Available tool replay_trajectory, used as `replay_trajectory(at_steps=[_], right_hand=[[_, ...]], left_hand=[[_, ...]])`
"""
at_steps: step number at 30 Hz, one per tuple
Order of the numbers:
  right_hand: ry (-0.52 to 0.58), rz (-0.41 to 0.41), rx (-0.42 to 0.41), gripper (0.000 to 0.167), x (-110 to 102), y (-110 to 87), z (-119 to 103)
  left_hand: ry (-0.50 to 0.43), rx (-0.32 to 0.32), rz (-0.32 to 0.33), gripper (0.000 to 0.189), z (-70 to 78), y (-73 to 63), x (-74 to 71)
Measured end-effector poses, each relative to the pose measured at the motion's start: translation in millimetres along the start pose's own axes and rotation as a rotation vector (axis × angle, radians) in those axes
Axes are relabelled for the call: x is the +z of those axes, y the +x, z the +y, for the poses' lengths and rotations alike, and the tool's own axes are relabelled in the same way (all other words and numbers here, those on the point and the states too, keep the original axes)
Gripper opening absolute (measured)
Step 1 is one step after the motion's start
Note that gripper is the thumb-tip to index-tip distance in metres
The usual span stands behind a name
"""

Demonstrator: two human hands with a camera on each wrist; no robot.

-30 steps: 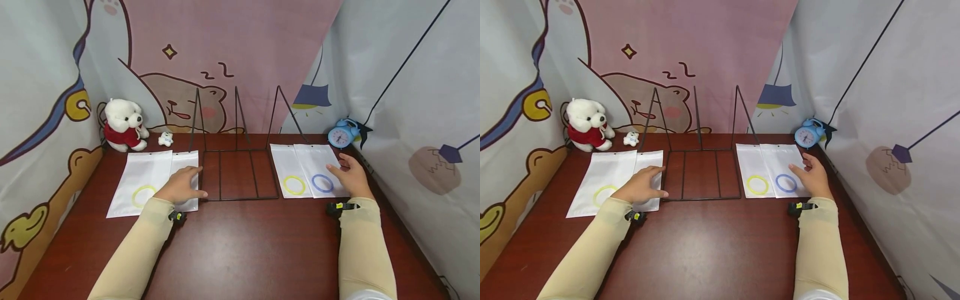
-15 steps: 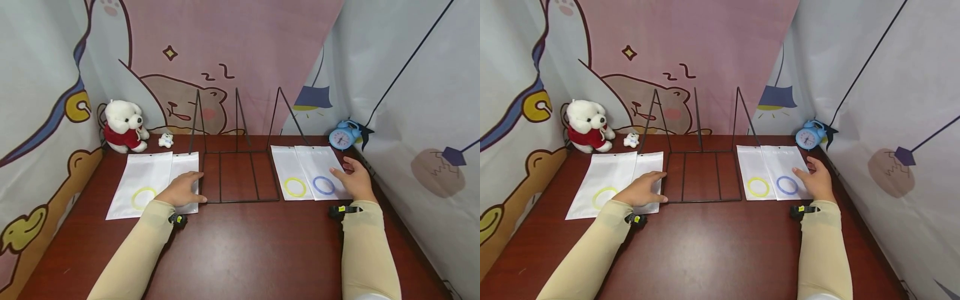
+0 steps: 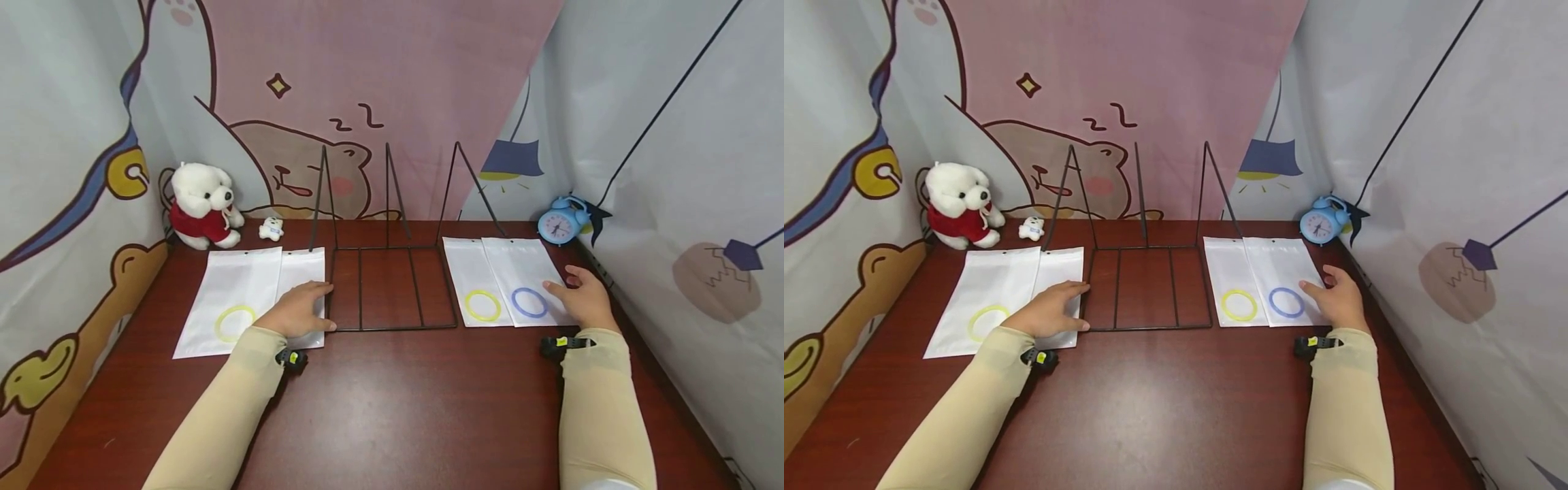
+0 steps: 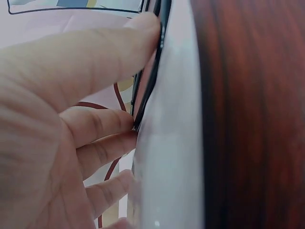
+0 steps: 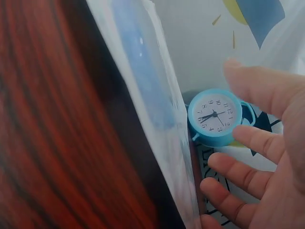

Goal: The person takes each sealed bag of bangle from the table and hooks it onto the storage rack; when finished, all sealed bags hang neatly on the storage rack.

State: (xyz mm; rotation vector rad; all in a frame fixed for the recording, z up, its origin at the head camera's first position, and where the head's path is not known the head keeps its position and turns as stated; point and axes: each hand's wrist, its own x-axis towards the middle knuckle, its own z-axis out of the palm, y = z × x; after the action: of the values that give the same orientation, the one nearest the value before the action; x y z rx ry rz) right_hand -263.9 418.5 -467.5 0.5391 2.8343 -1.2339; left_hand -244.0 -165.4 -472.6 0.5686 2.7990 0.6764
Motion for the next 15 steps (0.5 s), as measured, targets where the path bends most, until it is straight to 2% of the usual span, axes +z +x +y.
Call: replay_trajectory(at_steps=[9, 15], right_hand=[[-0.101, -0.013, 0.089, 0.090, -3.1, 2.0, 1.2], [-0.183, -0.032, 0.111, 0.084, -7.0, 1.5, -1.7]], left_hand=[[0.002, 0.010, 0.016, 0.087, -0.9, -1.3, -2.0], [-0.002, 0.008, 0.017, 0.087, -1.6, 0.3, -3.4]])
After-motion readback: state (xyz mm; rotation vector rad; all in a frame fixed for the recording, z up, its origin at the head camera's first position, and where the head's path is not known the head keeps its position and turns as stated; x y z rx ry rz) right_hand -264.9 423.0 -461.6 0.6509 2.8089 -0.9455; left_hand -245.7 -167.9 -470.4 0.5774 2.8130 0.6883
